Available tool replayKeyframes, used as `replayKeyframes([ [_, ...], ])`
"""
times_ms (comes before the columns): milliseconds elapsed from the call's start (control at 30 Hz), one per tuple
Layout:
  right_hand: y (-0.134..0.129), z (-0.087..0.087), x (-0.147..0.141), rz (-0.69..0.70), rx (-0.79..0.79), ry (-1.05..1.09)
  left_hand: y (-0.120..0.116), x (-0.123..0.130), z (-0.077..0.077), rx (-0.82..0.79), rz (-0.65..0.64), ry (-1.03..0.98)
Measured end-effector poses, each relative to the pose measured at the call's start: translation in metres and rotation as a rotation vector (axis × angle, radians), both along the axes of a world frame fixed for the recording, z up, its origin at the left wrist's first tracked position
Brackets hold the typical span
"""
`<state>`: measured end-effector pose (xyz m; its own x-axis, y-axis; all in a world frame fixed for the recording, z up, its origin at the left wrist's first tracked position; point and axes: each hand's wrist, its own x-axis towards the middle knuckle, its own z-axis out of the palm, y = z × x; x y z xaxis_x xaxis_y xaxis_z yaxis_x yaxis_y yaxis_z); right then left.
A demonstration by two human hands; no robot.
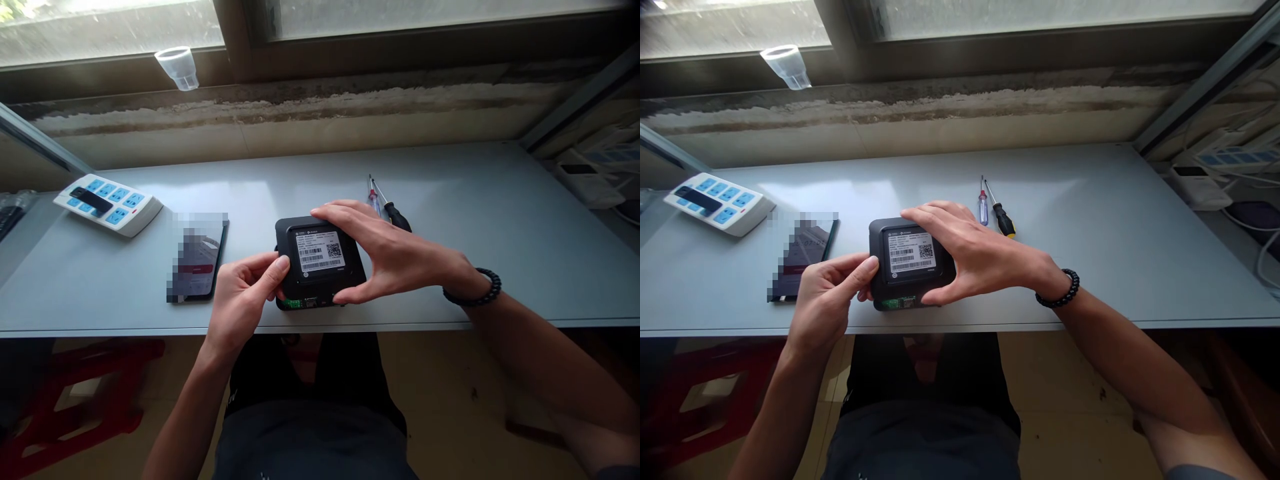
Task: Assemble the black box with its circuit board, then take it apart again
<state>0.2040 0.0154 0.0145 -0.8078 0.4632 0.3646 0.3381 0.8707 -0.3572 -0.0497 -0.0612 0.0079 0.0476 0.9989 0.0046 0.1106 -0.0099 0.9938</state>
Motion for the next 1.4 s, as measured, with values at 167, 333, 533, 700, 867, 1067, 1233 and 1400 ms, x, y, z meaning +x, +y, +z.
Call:
replayKeyframes([
  [167,-0.003,0.001,-0.003,0.012,0.015,0.035,0.0,0.003,0.001,0.0,0.031,-0.027],
  [333,-0.005,0.0,-0.007,-0.002,0.041,0.067,0.0,0.006,0.002,0.015,0.063,-0.046],
  [533,-0.005,-0.001,-0.008,0.01,0.062,0.068,-0.002,0.005,0.0,0.008,0.056,-0.019],
  [700,-0.005,-0.003,-0.009,0.004,0.038,0.049,-0.005,0.002,-0.002,0.038,0.108,0.024],
  [867,-0.004,-0.003,-0.008,-0.01,0.018,0.03,-0.008,-0.002,-0.006,0.093,0.178,0.06],
  [1067,-0.002,-0.005,-0.007,-0.015,0.025,0.029,-0.015,-0.003,-0.008,0.169,0.287,0.169],
  [1233,-0.001,-0.005,-0.005,-0.031,0.025,0.04,-0.022,-0.005,-0.008,0.209,0.317,0.271],
  [1400,0.0,-0.005,-0.003,-0.06,-0.018,0.028,-0.029,-0.009,-0.013,0.242,0.343,0.342],
])
